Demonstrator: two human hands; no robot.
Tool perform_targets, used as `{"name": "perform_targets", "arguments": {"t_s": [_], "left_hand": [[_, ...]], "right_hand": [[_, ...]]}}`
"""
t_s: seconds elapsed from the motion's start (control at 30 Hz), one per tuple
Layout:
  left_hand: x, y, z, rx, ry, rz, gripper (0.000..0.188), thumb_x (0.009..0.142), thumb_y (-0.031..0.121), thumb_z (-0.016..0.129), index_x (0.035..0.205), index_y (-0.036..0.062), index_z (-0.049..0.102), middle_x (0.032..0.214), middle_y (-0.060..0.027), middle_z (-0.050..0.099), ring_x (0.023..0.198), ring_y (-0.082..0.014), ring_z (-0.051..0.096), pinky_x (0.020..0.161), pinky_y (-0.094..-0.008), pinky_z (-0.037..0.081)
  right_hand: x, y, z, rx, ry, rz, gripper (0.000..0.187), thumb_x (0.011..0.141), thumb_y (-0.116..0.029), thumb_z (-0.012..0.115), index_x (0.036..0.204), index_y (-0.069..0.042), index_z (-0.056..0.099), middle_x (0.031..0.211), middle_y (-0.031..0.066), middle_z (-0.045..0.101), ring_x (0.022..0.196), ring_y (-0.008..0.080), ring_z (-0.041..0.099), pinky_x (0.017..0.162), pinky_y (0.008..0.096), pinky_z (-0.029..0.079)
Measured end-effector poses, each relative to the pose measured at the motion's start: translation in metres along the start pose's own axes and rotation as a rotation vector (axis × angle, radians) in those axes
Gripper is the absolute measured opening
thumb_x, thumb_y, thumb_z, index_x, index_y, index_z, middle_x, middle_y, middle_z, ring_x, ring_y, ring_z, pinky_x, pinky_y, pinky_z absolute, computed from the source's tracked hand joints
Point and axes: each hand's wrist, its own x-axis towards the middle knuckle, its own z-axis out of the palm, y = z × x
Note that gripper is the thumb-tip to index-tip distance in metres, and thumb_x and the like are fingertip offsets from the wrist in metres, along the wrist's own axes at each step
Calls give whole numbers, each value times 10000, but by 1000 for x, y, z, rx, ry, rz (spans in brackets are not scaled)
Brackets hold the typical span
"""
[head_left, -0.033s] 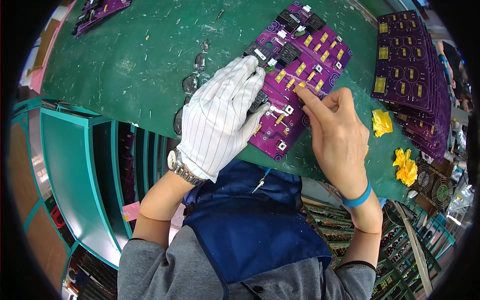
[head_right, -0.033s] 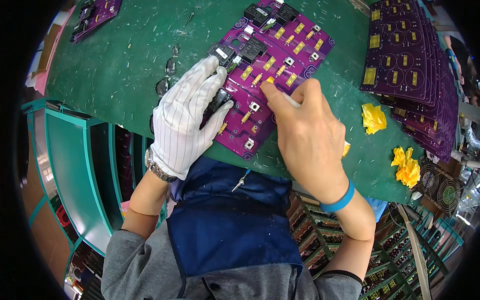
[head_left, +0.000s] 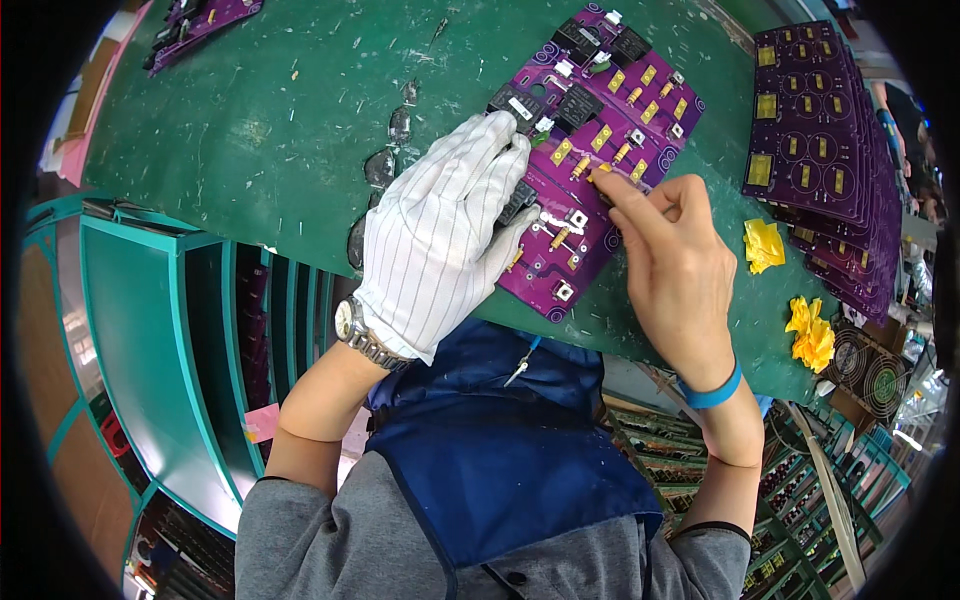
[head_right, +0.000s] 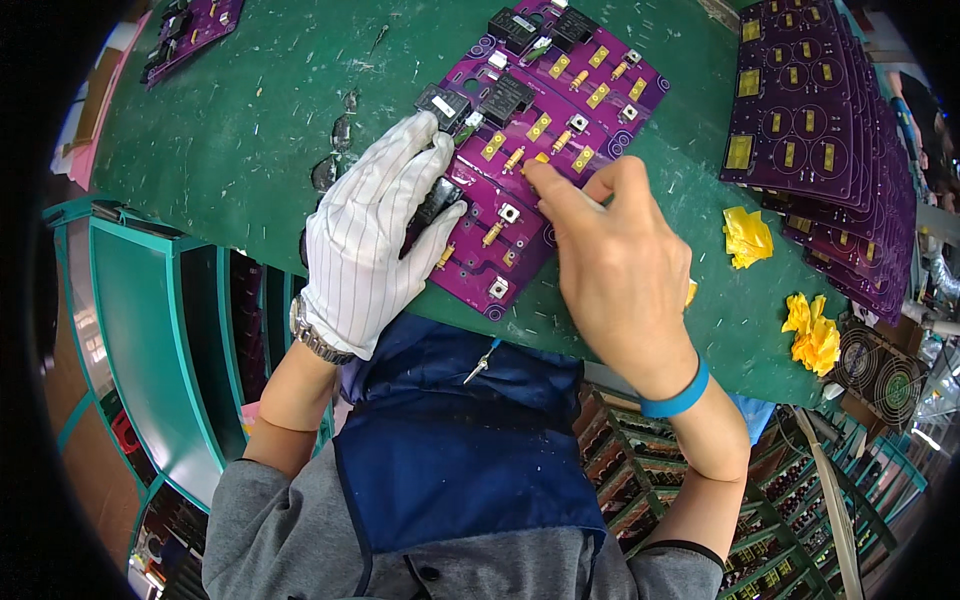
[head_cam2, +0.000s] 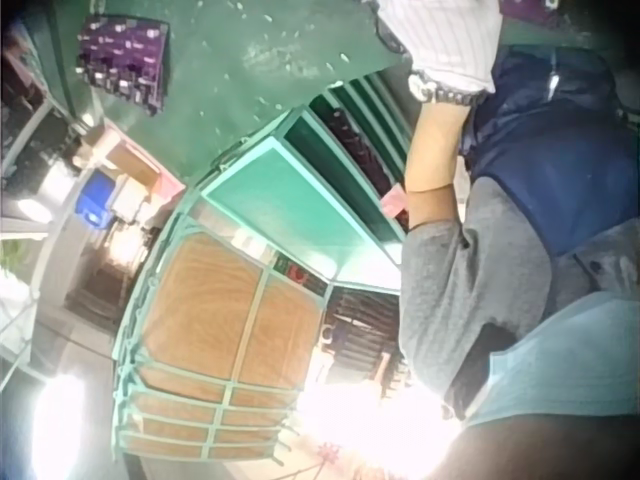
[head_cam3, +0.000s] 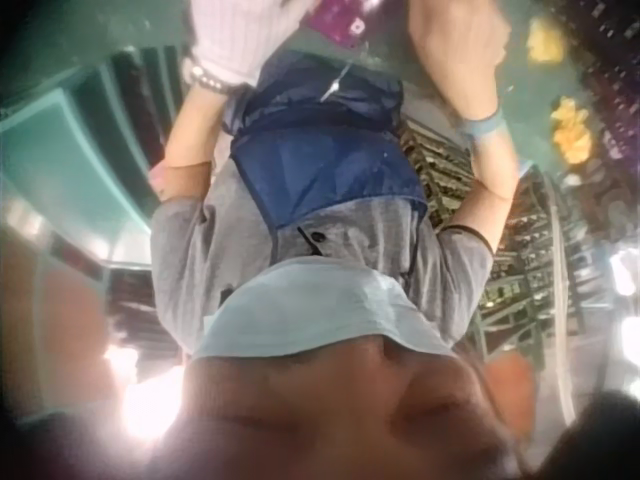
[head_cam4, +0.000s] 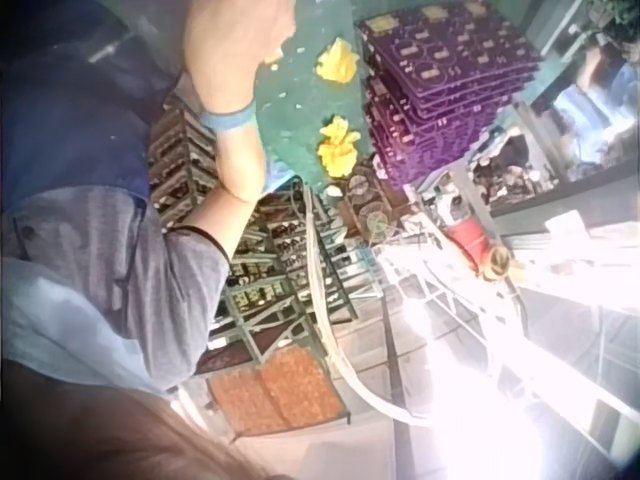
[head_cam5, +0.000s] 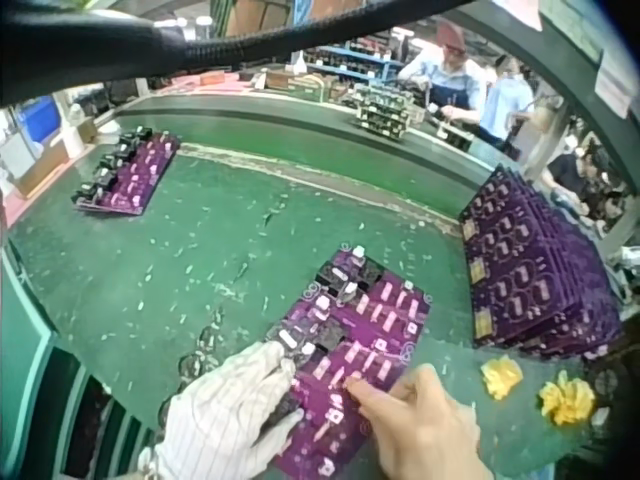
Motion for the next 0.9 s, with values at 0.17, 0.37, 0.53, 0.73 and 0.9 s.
{"name": "perform_targets", "arguments": {"t_s": [0.17, 0.37, 0.53, 0.73, 0.9], "left_hand": [[-1, -2, 0, -13, 17, 2, 585, 832, 120, 875, 1385, 84, 688, 1455, -153, 675, 1299, -363, 681, 1064, -429, 565], [-1, 0, -1, -1, 14, 1, 586, 835, 132, 874, 1392, 83, 695, 1440, -154, 685, 1290, -361, 685, 1063, -424, 566], [-2, 0, -1, 23, 17, 11, 579, 837, 133, 870, 1386, 74, 697, 1437, -155, 688, 1289, -353, 688, 1065, -420, 565], [-1, 0, 1, 24, 7, 13, 566, 838, 124, 864, 1375, 68, 696, 1442, -155, 685, 1288, -344, 690, 1066, -419, 564], [-2, 0, -2, 47, 5, 6, 560, 838, 122, 863, 1370, 68, 696, 1445, -156, 684, 1287, -345, 691, 1066, -418, 563]], "right_hand": [[-15, 6, -17, 301, 104, -40, 475, 837, 20, 817, 1265, -184, 820, 925, 71, 560, 713, 191, 652, 638, 370, 558], [-31, 8, -11, 226, -157, -170, 418, 870, -134, 817, 1275, -239, 824, 878, 38, 519, 692, 186, 621, 570, 358, 513], [-25, 19, -12, 208, -212, -245, 446, 842, -156, 811, 1272, -272, 825, 858, 32, 508, 701, 182, 623, 562, 347, 509], [-15, 32, -6, 258, -210, -326, 430, 835, -110, 815, 1241, -246, 839, 850, 38, 517, 705, 181, 622, 579, 336, 517], [5, 25, -14, 460, -36, -188, 396, 855, -35, 815, 1218, -191, 841, 867, 51, 537, 702, 187, 604, 614, 345, 520]]}}
